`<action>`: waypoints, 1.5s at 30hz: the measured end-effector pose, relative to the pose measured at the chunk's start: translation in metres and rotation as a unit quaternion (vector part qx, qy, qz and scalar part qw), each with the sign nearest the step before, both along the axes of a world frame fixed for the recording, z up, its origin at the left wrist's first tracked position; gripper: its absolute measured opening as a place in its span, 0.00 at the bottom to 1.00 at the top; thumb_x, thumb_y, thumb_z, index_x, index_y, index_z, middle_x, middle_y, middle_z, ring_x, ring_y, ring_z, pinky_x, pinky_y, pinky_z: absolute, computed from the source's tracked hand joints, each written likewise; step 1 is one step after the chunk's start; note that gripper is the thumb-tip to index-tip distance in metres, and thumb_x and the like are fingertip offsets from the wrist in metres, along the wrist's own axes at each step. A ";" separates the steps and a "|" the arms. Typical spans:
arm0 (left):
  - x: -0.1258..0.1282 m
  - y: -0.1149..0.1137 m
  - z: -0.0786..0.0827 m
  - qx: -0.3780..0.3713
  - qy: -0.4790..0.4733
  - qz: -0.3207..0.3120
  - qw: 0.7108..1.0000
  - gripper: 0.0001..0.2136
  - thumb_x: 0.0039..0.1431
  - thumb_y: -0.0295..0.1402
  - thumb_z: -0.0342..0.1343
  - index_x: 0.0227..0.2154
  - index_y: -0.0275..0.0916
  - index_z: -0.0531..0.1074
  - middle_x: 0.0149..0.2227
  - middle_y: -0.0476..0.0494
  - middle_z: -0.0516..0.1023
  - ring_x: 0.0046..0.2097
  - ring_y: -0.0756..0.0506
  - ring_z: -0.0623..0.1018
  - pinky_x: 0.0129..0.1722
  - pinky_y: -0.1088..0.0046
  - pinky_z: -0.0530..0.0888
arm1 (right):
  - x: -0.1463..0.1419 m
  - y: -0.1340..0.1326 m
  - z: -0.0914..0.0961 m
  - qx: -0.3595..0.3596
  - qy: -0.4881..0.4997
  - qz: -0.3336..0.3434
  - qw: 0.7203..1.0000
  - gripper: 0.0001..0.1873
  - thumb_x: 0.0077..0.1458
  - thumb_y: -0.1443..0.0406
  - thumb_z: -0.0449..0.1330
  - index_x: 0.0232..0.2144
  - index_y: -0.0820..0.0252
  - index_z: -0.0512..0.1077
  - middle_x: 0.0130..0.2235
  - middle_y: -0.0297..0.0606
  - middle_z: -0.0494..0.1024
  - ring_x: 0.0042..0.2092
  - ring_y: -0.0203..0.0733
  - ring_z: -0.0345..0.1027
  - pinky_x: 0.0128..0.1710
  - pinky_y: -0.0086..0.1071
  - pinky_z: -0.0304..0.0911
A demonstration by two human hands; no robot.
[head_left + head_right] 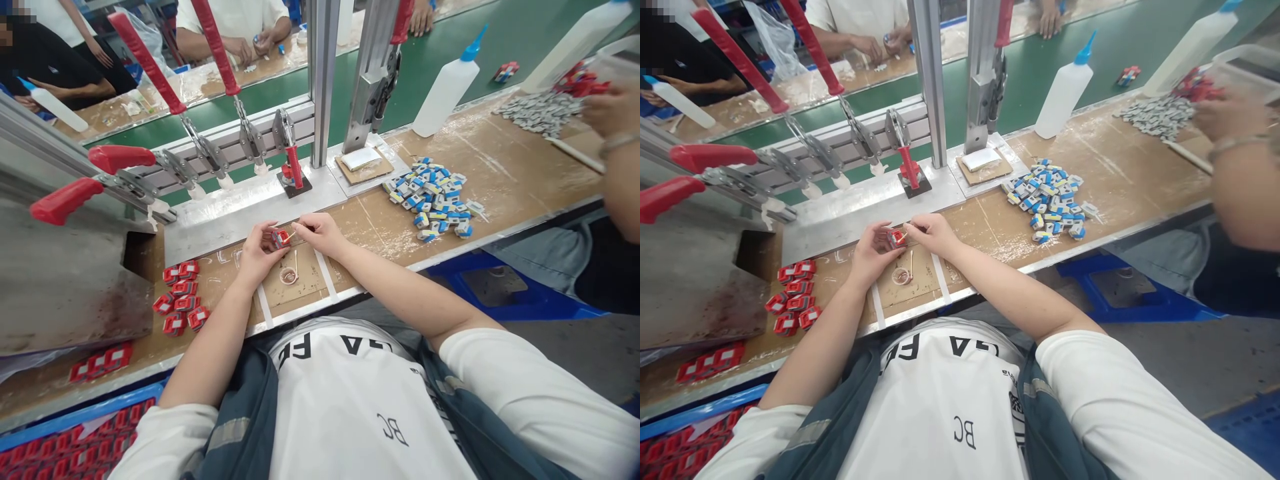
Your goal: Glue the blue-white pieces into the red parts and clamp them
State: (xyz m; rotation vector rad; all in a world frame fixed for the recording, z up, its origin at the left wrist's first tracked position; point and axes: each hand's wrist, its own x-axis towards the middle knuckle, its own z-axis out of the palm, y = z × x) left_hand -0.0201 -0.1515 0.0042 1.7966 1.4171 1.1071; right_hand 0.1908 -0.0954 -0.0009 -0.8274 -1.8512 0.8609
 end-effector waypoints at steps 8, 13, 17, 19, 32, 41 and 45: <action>-0.005 0.008 -0.006 -0.038 -0.176 -0.013 0.984 0.34 0.47 0.37 0.78 0.56 0.44 0.69 0.51 0.42 0.79 0.43 0.45 0.84 0.39 0.71 0.82 | 0.006 -0.012 0.004 0.090 -0.017 0.104 0.990 0.28 0.73 0.50 0.51 0.22 0.56 0.60 0.22 0.29 0.62 0.27 0.34 0.56 0.31 0.31 0.52; -0.009 0.012 -0.006 -0.034 -0.205 -0.010 0.978 0.33 0.45 0.35 0.78 0.53 0.43 0.70 0.51 0.41 0.79 0.48 0.43 0.84 0.45 0.67 0.83 | -0.001 -0.033 0.014 0.224 -0.245 0.204 0.921 0.26 0.74 0.51 0.52 0.26 0.58 0.71 0.29 0.36 0.77 0.31 0.38 0.67 0.33 0.32 0.51; -0.009 0.012 -0.004 -0.026 -0.233 -0.001 0.972 0.31 0.46 0.34 0.78 0.52 0.43 0.69 0.49 0.43 0.79 0.50 0.43 0.84 0.52 0.63 0.83 | 0.036 -0.020 0.036 0.171 -0.324 0.031 0.930 0.25 0.73 0.46 0.53 0.39 0.58 0.79 0.40 0.41 0.83 0.41 0.42 0.75 0.38 0.32 0.57; -0.008 0.011 -0.003 -0.018 -0.245 0.005 0.969 0.30 0.47 0.34 0.77 0.49 0.43 0.69 0.49 0.45 0.79 0.50 0.44 0.85 0.53 0.63 0.83 | 0.075 -0.002 0.046 0.092 -0.355 -0.142 0.919 0.24 0.74 0.49 0.52 0.43 0.57 0.80 0.44 0.43 0.83 0.44 0.45 0.76 0.41 0.33 0.60; -0.008 0.003 0.008 0.019 -0.275 -0.002 0.961 0.29 0.45 0.34 0.79 0.47 0.42 0.70 0.47 0.44 0.80 0.45 0.45 0.85 0.46 0.65 0.84 | 0.166 0.057 0.034 0.006 -0.530 -0.291 0.796 0.16 0.61 0.66 0.61 0.50 0.66 0.76 0.48 0.60 0.82 0.56 0.63 0.71 0.56 0.49 0.63; -0.011 -0.014 0.030 0.090 -0.276 -0.054 0.955 0.28 0.47 0.31 0.80 0.50 0.44 0.73 0.52 0.42 0.82 0.48 0.44 0.85 0.45 0.66 0.84 | 0.104 -0.014 0.042 -0.082 -0.015 -0.015 0.996 0.19 0.69 0.52 0.57 0.54 0.57 0.74 0.41 0.40 0.82 0.39 0.43 0.78 0.43 0.39 0.74; -0.009 -0.024 0.050 0.076 -0.175 -0.103 0.976 0.27 0.51 0.30 0.78 0.53 0.43 0.75 0.53 0.40 0.83 0.51 0.42 0.84 0.52 0.62 0.83 | 0.067 -0.049 0.068 -0.159 0.064 0.148 0.974 0.18 0.66 0.53 0.64 0.53 0.53 0.71 0.46 0.38 0.80 0.45 0.41 0.79 0.49 0.38 0.75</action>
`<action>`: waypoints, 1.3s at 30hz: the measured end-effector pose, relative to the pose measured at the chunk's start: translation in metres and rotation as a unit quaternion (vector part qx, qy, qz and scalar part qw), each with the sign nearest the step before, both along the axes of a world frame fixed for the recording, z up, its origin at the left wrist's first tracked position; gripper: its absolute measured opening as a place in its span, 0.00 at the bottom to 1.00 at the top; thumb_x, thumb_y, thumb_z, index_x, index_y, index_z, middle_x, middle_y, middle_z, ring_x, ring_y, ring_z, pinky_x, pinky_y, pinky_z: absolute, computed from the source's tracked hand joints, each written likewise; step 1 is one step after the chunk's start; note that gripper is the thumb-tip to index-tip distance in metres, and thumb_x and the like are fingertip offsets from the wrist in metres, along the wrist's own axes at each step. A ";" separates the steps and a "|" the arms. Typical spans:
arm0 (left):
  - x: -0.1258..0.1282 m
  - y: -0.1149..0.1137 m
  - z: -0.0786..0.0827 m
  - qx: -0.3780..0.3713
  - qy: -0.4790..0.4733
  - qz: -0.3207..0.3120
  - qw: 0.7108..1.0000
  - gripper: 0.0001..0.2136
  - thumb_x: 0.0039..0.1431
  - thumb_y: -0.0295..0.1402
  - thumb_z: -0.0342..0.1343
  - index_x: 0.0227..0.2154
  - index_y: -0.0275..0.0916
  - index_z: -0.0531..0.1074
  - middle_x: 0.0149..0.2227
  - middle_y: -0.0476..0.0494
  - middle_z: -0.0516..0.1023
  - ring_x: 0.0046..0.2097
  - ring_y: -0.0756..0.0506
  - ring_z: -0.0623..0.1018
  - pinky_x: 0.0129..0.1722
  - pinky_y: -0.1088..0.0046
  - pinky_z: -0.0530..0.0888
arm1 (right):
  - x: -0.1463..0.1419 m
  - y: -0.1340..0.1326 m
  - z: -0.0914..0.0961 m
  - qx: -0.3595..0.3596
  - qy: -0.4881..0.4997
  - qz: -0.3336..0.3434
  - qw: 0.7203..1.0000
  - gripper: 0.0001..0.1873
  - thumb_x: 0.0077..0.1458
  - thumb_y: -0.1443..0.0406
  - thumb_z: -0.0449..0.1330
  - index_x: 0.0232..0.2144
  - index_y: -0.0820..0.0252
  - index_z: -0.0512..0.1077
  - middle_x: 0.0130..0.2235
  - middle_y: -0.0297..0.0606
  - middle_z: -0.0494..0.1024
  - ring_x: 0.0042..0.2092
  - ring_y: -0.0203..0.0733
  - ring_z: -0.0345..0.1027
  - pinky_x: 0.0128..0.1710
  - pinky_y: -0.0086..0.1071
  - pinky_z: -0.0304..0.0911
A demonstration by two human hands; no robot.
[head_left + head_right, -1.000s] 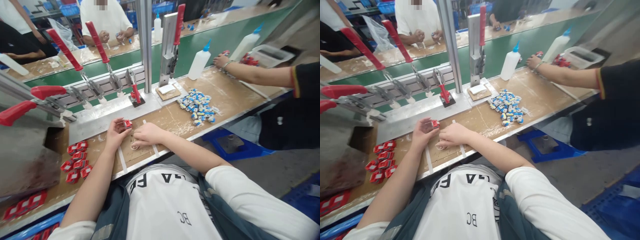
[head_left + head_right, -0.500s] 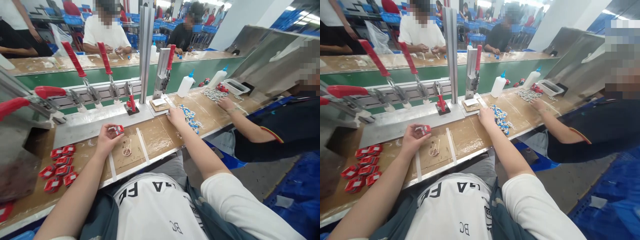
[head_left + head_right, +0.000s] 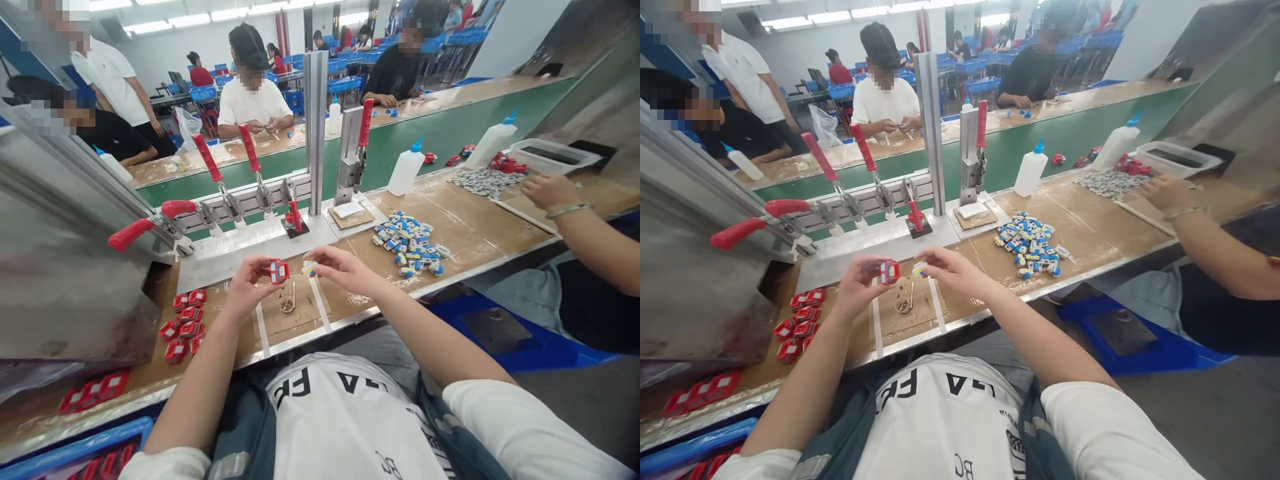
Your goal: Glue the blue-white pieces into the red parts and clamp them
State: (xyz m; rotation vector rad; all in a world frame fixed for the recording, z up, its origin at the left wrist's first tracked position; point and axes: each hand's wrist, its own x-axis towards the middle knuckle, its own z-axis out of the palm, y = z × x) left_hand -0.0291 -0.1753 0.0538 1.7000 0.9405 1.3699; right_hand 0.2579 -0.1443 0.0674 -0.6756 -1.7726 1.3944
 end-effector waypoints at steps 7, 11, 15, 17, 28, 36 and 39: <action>0.006 -0.003 0.029 -0.013 0.116 -0.089 0.989 0.23 0.54 0.34 0.76 0.53 0.43 0.79 0.53 0.37 0.84 0.50 0.39 0.85 0.49 0.58 0.84 | -0.004 0.004 0.036 -0.015 -0.061 0.145 0.987 0.18 0.64 0.57 0.68 0.46 0.54 0.64 0.37 0.31 0.77 0.38 0.36 0.75 0.40 0.32 0.71; 0.013 -0.001 0.039 -0.009 0.161 -0.113 0.980 0.21 0.56 0.36 0.74 0.52 0.45 0.81 0.52 0.38 0.85 0.50 0.39 0.85 0.49 0.58 0.85 | -0.001 0.007 0.039 -0.005 -0.109 0.160 0.981 0.17 0.64 0.58 0.67 0.48 0.55 0.65 0.37 0.32 0.79 0.39 0.38 0.77 0.40 0.32 0.72; 0.021 0.002 0.048 0.006 0.207 -0.120 0.971 0.21 0.58 0.38 0.73 0.53 0.46 0.80 0.51 0.41 0.85 0.46 0.41 0.85 0.50 0.60 0.85 | 0.002 0.005 0.021 -0.069 -0.055 0.117 0.989 0.20 0.62 0.56 0.69 0.48 0.55 0.66 0.38 0.33 0.80 0.39 0.39 0.80 0.42 0.34 0.76; 0.026 0.005 0.052 0.007 0.228 -0.123 0.966 0.20 0.59 0.39 0.73 0.53 0.46 0.80 0.50 0.41 0.86 0.44 0.42 0.85 0.50 0.60 0.85 | 0.004 0.004 0.011 -0.105 -0.018 0.081 0.991 0.23 0.59 0.55 0.72 0.48 0.55 0.66 0.37 0.33 0.80 0.38 0.39 0.81 0.40 0.35 0.78; 0.107 0.083 0.054 -0.002 0.163 -0.101 0.982 0.22 0.59 0.44 0.71 0.55 0.43 0.83 0.63 0.39 0.79 0.65 0.31 0.77 0.63 0.54 0.78 | 0.042 0.047 -0.017 -0.205 0.181 -0.163 0.948 0.30 0.47 0.52 0.79 0.49 0.58 0.79 0.38 0.38 0.87 0.37 0.42 0.84 0.43 0.35 0.82; 0.203 0.172 0.003 -0.181 -0.052 -0.004 0.982 0.19 0.57 0.41 0.71 0.47 0.35 0.85 0.48 0.35 0.86 0.47 0.41 0.83 0.53 0.62 0.80 | 0.061 0.107 -0.045 -0.224 0.206 -0.321 0.897 0.12 0.56 0.62 0.74 0.41 0.61 0.81 0.36 0.38 0.86 0.37 0.40 0.84 0.45 0.33 0.82; 0.222 0.196 -0.010 -0.196 -0.077 0.028 0.977 0.19 0.57 0.41 0.72 0.48 0.35 0.83 0.46 0.36 0.86 0.44 0.45 0.83 0.47 0.66 0.81 | 0.070 0.130 -0.049 -0.221 0.184 -0.354 0.890 0.11 0.55 0.63 0.74 0.40 0.61 0.81 0.33 0.36 0.85 0.35 0.39 0.83 0.41 0.33 0.82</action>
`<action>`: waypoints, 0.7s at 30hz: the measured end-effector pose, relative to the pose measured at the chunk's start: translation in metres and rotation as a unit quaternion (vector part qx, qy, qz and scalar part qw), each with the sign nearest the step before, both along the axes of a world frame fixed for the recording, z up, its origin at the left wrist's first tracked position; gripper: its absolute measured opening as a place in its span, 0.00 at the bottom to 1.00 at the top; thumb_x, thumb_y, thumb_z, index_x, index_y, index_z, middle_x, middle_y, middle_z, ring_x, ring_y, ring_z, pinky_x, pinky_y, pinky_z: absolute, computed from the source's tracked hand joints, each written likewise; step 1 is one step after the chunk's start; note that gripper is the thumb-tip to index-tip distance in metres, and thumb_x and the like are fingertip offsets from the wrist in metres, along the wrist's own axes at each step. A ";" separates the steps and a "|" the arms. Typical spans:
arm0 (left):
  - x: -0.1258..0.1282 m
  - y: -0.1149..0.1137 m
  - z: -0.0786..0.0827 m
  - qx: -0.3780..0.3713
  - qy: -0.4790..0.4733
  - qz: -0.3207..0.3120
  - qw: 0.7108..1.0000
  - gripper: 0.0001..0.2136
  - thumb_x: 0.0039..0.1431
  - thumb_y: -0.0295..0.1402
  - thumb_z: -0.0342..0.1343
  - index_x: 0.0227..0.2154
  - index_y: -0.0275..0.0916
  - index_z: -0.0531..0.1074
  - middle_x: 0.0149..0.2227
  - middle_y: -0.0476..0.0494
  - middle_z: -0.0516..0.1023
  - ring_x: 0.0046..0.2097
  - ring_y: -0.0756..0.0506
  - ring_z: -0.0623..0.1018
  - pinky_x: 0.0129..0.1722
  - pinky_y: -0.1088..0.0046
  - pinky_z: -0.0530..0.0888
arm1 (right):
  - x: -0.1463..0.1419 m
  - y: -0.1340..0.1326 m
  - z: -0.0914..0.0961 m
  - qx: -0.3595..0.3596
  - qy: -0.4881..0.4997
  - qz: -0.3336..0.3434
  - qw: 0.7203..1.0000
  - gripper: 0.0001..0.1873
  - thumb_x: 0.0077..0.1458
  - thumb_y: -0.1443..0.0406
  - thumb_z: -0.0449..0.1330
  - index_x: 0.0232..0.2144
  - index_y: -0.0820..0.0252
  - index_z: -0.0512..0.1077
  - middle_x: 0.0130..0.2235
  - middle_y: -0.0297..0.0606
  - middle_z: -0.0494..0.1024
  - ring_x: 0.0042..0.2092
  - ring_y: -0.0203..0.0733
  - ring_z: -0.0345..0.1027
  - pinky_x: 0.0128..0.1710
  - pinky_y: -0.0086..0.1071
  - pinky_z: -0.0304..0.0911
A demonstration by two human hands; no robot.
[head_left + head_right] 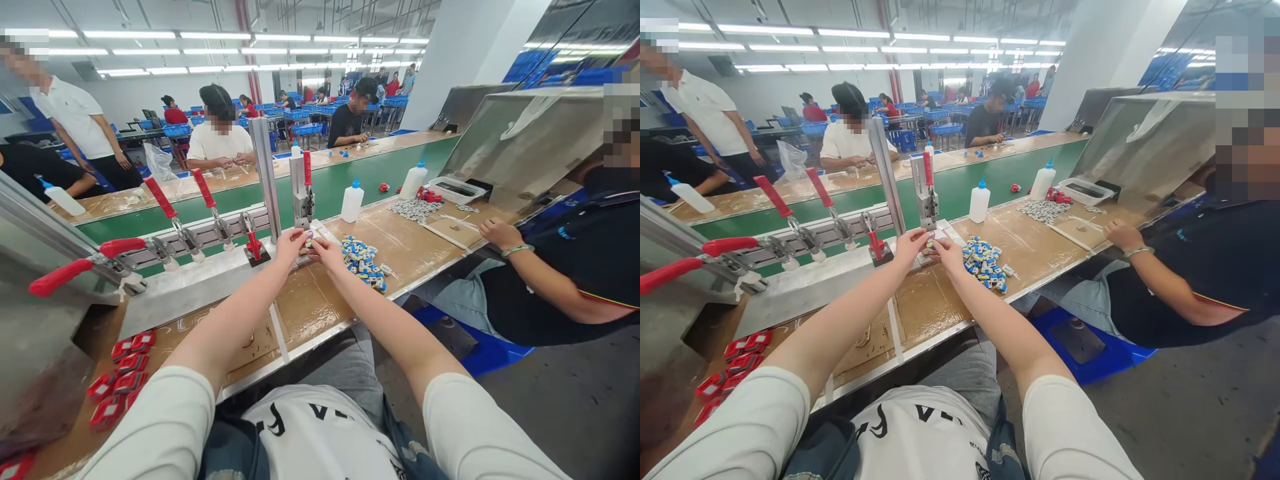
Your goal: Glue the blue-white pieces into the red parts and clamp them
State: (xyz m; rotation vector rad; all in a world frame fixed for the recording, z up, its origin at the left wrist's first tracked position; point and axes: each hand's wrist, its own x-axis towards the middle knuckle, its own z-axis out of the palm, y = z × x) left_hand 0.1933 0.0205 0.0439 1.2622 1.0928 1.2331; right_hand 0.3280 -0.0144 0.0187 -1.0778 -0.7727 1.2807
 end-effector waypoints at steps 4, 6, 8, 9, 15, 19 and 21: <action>0.009 0.022 -0.008 -0.032 0.005 0.008 0.999 0.20 0.56 0.45 0.72 0.45 0.34 0.83 0.37 0.38 0.85 0.36 0.46 0.81 0.42 0.65 0.81 | 0.009 0.025 -0.001 -0.006 -0.027 -0.006 1.000 0.09 0.56 0.65 0.73 0.38 0.62 0.80 0.29 0.35 0.83 0.33 0.38 0.81 0.42 0.31 0.82; 0.010 0.031 -0.010 -0.035 0.017 0.011 0.999 0.22 0.55 0.45 0.73 0.46 0.34 0.83 0.35 0.39 0.84 0.34 0.46 0.81 0.42 0.63 0.81 | 0.011 0.033 -0.001 -0.009 -0.040 -0.005 0.999 0.09 0.55 0.66 0.72 0.38 0.63 0.79 0.28 0.35 0.83 0.34 0.38 0.81 0.43 0.32 0.82; 0.008 0.039 -0.011 -0.025 0.032 0.021 0.999 0.22 0.53 0.43 0.75 0.47 0.35 0.82 0.36 0.39 0.85 0.34 0.45 0.81 0.44 0.61 0.81 | 0.012 0.038 0.001 -0.011 -0.055 -0.001 0.998 0.09 0.55 0.67 0.72 0.38 0.63 0.78 0.29 0.36 0.83 0.34 0.39 0.82 0.44 0.34 0.82; 0.008 0.043 -0.011 -0.017 0.040 0.029 0.999 0.23 0.52 0.41 0.75 0.48 0.35 0.82 0.37 0.38 0.85 0.36 0.45 0.82 0.47 0.60 0.80 | 0.013 0.039 0.002 -0.010 -0.065 0.003 0.998 0.10 0.55 0.67 0.71 0.40 0.64 0.77 0.30 0.37 0.83 0.34 0.39 0.82 0.45 0.35 0.81; 0.009 0.063 -0.016 0.028 0.083 0.055 0.995 0.24 0.44 0.35 0.79 0.45 0.35 0.81 0.42 0.34 0.86 0.44 0.38 0.84 0.54 0.56 0.78 | 0.033 0.049 0.024 0.027 -0.160 -0.026 0.986 0.28 0.55 0.66 0.66 0.58 0.64 0.72 0.54 0.51 0.82 0.52 0.46 0.80 0.54 0.42 0.78; 0.015 0.073 -0.020 0.054 0.098 0.037 0.993 0.21 0.45 0.32 0.79 0.42 0.35 0.81 0.42 0.34 0.86 0.45 0.39 0.84 0.55 0.56 0.77 | 0.042 0.070 0.077 0.170 -0.304 -0.096 0.932 0.33 0.63 0.61 0.58 0.68 0.63 0.65 0.67 0.54 0.73 0.62 0.46 0.73 0.64 0.41 0.69; 0.019 0.076 -0.022 0.065 0.105 0.026 0.992 0.20 0.46 0.33 0.78 0.42 0.35 0.80 0.43 0.34 0.87 0.46 0.39 0.84 0.56 0.58 0.77 | 0.037 0.086 0.113 0.246 -0.351 -0.100 0.898 0.33 0.66 0.59 0.55 0.70 0.62 0.63 0.68 0.53 0.71 0.62 0.45 0.72 0.63 0.40 0.69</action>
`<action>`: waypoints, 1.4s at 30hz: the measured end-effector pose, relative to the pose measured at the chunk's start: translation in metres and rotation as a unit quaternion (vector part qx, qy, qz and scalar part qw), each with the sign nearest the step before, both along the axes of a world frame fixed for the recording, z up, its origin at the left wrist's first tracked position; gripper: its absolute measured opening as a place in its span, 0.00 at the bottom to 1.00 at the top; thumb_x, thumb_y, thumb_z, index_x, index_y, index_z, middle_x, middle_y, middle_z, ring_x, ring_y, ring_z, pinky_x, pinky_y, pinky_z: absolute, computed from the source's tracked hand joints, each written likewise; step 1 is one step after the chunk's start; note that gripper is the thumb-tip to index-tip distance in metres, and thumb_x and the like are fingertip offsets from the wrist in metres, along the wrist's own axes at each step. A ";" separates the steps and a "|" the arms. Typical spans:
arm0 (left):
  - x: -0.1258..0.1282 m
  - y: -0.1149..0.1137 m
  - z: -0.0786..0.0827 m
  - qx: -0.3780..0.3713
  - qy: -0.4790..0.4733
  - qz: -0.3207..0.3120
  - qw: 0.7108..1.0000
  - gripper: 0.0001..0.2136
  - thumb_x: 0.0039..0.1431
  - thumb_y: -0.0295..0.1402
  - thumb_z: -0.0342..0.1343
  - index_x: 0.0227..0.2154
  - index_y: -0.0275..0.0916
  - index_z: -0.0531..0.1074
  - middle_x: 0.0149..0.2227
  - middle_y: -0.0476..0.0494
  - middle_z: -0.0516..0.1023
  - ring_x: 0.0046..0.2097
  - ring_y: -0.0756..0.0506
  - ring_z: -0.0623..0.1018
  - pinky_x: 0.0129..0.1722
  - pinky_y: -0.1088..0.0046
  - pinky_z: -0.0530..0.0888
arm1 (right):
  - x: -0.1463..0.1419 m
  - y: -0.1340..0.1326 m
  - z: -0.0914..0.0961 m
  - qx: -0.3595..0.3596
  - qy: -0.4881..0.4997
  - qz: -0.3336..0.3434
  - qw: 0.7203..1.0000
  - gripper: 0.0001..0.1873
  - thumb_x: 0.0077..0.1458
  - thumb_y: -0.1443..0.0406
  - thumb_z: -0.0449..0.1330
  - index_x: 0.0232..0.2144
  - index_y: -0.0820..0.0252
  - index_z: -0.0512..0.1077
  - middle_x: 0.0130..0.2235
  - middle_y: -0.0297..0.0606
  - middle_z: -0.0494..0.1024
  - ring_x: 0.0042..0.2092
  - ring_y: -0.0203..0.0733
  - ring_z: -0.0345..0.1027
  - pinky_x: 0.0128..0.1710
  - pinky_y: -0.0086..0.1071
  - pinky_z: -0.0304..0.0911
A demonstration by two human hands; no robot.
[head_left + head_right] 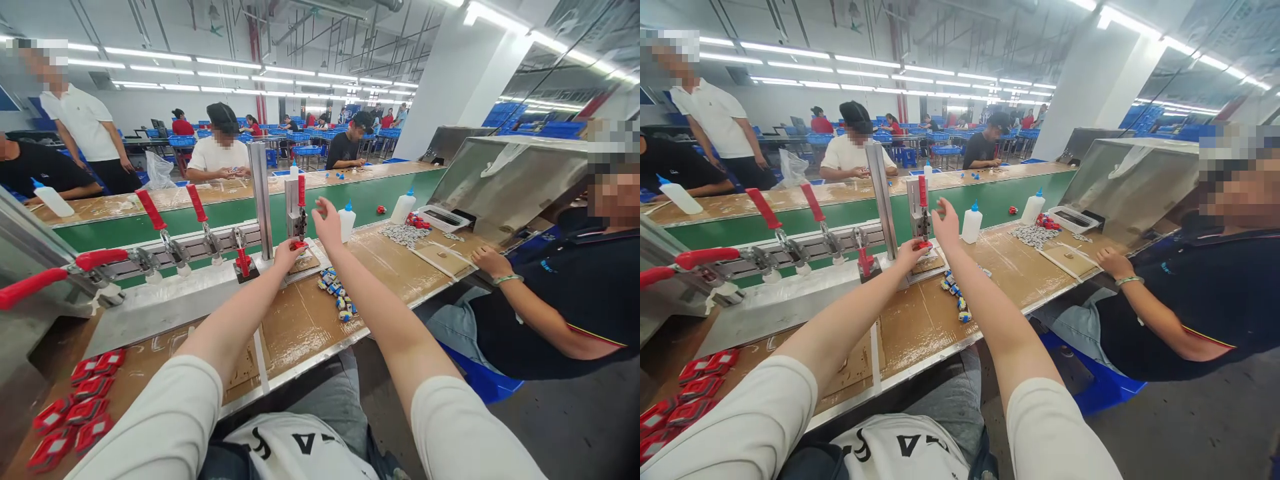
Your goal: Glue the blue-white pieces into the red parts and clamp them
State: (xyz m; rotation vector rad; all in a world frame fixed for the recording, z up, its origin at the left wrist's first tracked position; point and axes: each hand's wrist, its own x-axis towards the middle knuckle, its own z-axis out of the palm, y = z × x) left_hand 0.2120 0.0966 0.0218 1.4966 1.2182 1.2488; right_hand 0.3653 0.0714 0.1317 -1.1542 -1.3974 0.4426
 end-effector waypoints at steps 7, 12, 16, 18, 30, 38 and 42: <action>0.000 0.007 -0.010 0.017 0.023 -0.020 0.999 0.21 0.47 0.34 0.77 0.44 0.36 0.80 0.47 0.34 0.86 0.49 0.39 0.84 0.58 0.58 0.76 | -0.031 0.033 0.072 0.004 -0.047 0.055 0.997 0.27 0.66 0.57 0.59 0.63 0.61 0.66 0.61 0.49 0.77 0.59 0.45 0.73 0.64 0.41 0.68; -0.002 0.010 -0.014 0.019 0.026 -0.027 0.999 0.22 0.45 0.35 0.78 0.43 0.34 0.80 0.45 0.34 0.86 0.46 0.40 0.84 0.56 0.60 0.77 | -0.029 -0.020 0.038 0.036 -0.021 0.008 0.999 0.19 0.72 0.53 0.49 0.51 0.59 0.71 0.50 0.45 0.83 0.53 0.44 0.76 0.60 0.39 0.69; -0.003 0.011 -0.013 0.017 0.042 -0.033 0.998 0.22 0.47 0.37 0.78 0.44 0.35 0.81 0.45 0.37 0.87 0.46 0.40 0.84 0.55 0.61 0.78 | -0.021 -0.065 -0.012 0.090 0.019 0.011 0.996 0.20 0.71 0.51 0.51 0.49 0.58 0.73 0.57 0.50 0.81 0.61 0.45 0.74 0.66 0.41 0.65; -0.003 0.010 -0.011 0.015 0.059 -0.038 0.997 0.22 0.48 0.38 0.77 0.45 0.35 0.81 0.45 0.38 0.87 0.47 0.41 0.84 0.55 0.62 0.77 | -0.018 -0.077 -0.037 0.112 0.018 0.020 0.993 0.21 0.71 0.51 0.52 0.52 0.59 0.74 0.64 0.53 0.77 0.65 0.47 0.72 0.68 0.44 0.63; -0.007 -0.034 0.037 0.015 0.272 -0.046 0.961 0.18 0.63 0.30 0.64 0.54 0.34 0.78 0.56 0.31 0.84 0.57 0.36 0.82 0.58 0.63 0.75 | -0.010 -0.070 -0.118 -0.028 -0.339 -0.128 0.932 0.34 0.76 0.61 0.37 0.76 0.74 0.52 0.71 0.62 0.66 0.70 0.54 0.66 0.72 0.51 0.57; -0.087 -0.137 0.143 0.102 0.463 -0.150 0.868 0.17 0.70 0.37 0.54 0.57 0.45 0.80 0.58 0.46 0.83 0.60 0.41 0.80 0.61 0.69 0.72 | -0.031 -0.066 -0.120 -0.115 -0.431 -0.172 0.878 0.43 0.70 0.59 0.49 0.74 0.87 0.46 0.75 0.73 0.52 0.78 0.66 0.44 0.75 0.64 0.42; -0.182 -0.228 0.212 0.106 0.570 -0.072 0.812 0.18 0.74 0.40 0.47 0.58 0.47 0.78 0.57 0.51 0.83 0.57 0.41 0.81 0.59 0.66 0.73 | -0.030 -0.075 -0.115 -0.159 -0.444 -0.146 0.870 0.52 0.63 0.53 0.58 0.72 0.92 0.47 0.73 0.81 0.51 0.77 0.76 0.43 0.72 0.72 0.41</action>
